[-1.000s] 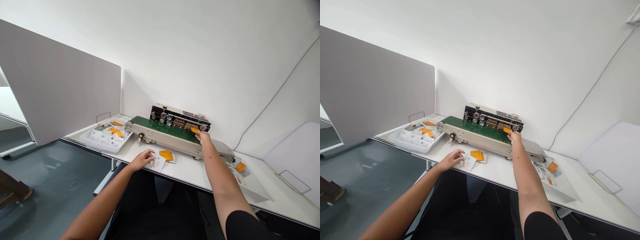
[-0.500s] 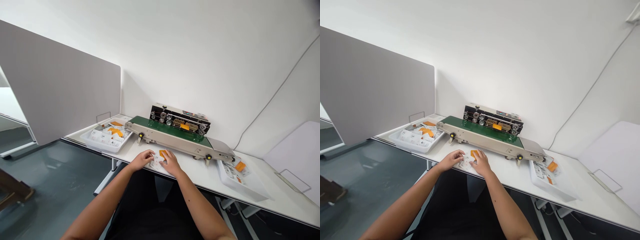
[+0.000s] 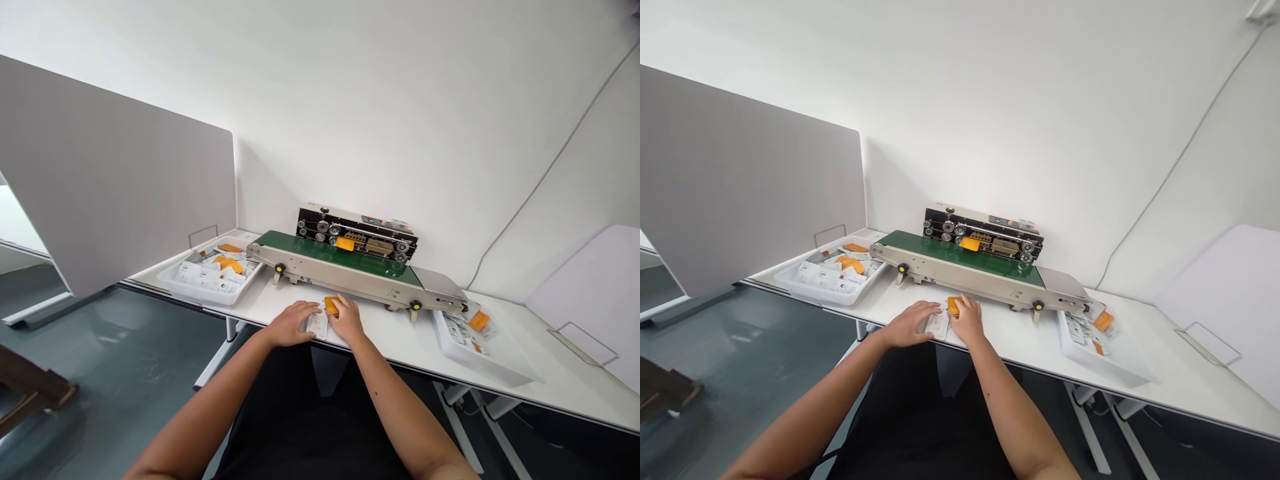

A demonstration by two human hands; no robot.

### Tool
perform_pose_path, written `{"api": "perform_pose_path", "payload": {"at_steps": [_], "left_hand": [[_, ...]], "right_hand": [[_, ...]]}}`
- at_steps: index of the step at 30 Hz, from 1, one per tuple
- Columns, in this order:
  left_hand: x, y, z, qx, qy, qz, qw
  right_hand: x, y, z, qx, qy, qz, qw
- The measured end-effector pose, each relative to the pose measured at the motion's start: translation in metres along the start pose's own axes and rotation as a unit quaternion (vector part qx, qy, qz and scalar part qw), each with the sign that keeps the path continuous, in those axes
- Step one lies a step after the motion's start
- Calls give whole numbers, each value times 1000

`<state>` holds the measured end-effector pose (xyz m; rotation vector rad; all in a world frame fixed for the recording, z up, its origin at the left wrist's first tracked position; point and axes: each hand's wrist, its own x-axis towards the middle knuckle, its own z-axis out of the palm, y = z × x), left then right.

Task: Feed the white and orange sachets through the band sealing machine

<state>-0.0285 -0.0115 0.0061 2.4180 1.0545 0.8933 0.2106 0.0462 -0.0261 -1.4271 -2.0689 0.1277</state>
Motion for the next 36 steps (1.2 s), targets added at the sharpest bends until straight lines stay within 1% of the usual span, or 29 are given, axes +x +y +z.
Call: {"api": "perform_pose_path", "payload": {"at_steps": [2,4,7,10,13,14,15,17,19,20,22,26,29,32,34,36], "left_hand": [[1,2,6,65,-35,20,997],[1,2,12,93,-45,16,995],[0,1,14,95,-36,11,995],[-1,-2,11,85,-45,22,995],[-1,-4,8,68,-42,39,996],[-1,-5,7,63,-36,42,996],[0,-5,7,58,-30,43,997],[1,-6,6,55,-13,41,998],[2,-7,6,61,23,23,998],[2,-9,7,65,46,7,997],[2,-13,8,65,80,-33,994],[2,-20,13,21,99,-93,991],[3,-21,15,2,123,-115,986],[3,-18,12,-3,138,-127,982],[2,-15,9,-4,124,-123,985],[1,-12,6,-6,90,-108,990]], "right_hand": [[-1,-2,0,-6,-11,-9,1000],[-1,-4,-2,-9,-13,-10,1000],[-1,-4,-6,-14,-8,-8,1000],[-1,-2,-8,-14,-2,-3,1000],[-1,-2,-9,-9,30,5,1000],[-2,-3,-10,-3,44,-3,999],[-3,-4,-10,8,56,-21,998],[-7,-9,-14,35,56,-94,993],[-11,-14,-19,57,25,-183,981],[-13,-17,-22,62,13,-212,975],[-16,-20,-26,66,6,-231,971],[-15,-21,-26,92,23,-193,977],[-13,-26,-16,135,24,-146,980],[-9,-39,-4,177,17,-87,980],[-6,-47,4,212,26,-27,977],[-2,-52,10,250,44,36,967]]}}
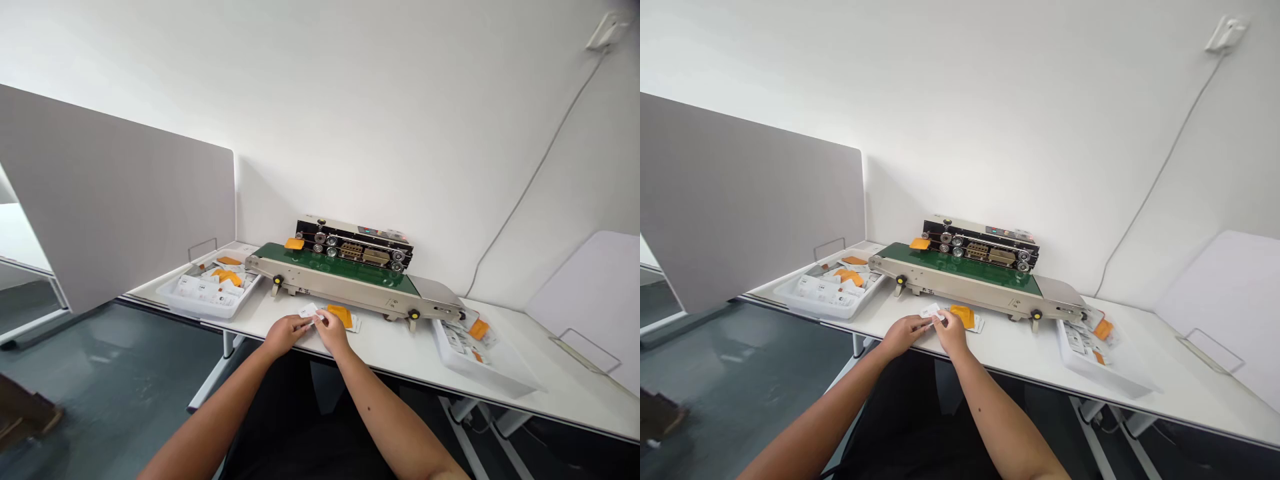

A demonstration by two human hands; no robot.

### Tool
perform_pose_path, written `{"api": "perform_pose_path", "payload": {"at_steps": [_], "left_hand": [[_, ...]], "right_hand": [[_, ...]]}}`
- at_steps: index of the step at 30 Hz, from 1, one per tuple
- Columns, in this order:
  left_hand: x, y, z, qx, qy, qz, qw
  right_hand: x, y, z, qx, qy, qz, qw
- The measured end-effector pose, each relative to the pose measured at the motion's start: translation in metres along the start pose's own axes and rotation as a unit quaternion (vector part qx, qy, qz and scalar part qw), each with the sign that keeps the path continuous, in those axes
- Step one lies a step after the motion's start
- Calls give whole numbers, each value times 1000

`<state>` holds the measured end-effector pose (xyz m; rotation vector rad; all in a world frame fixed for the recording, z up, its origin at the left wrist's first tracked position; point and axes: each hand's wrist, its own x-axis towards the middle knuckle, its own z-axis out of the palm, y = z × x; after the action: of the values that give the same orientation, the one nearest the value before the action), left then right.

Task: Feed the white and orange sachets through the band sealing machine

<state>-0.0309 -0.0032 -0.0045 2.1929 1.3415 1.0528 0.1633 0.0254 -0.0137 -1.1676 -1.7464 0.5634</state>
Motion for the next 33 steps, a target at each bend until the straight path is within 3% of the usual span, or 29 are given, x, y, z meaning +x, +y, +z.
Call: {"api": "perform_pose_path", "payload": {"at_steps": [3,6,8,10,13,15,21,33], "left_hand": [[0,-2,-2,-30,-14,-4,999],[1,-9,-1,-99,60,-31,993],[3,-13,-1,-136,115,-35,983],[3,-15,-3,-167,111,-37,979],[2,-12,-9,-187,32,-46,981],[1,-7,-12,-184,9,-50,982],[-2,3,-13,-234,14,-76,969],[-2,-3,-9,-313,15,-99,945]], "right_hand": [[6,5,6,63,47,54,995],[9,16,9,179,73,77,978],[9,22,9,264,45,84,960],[8,26,9,313,-10,86,946],[5,27,7,316,-77,85,942],[4,27,6,304,-97,83,944],[2,24,4,308,-77,85,944],[0,20,3,282,-61,86,953]]}}
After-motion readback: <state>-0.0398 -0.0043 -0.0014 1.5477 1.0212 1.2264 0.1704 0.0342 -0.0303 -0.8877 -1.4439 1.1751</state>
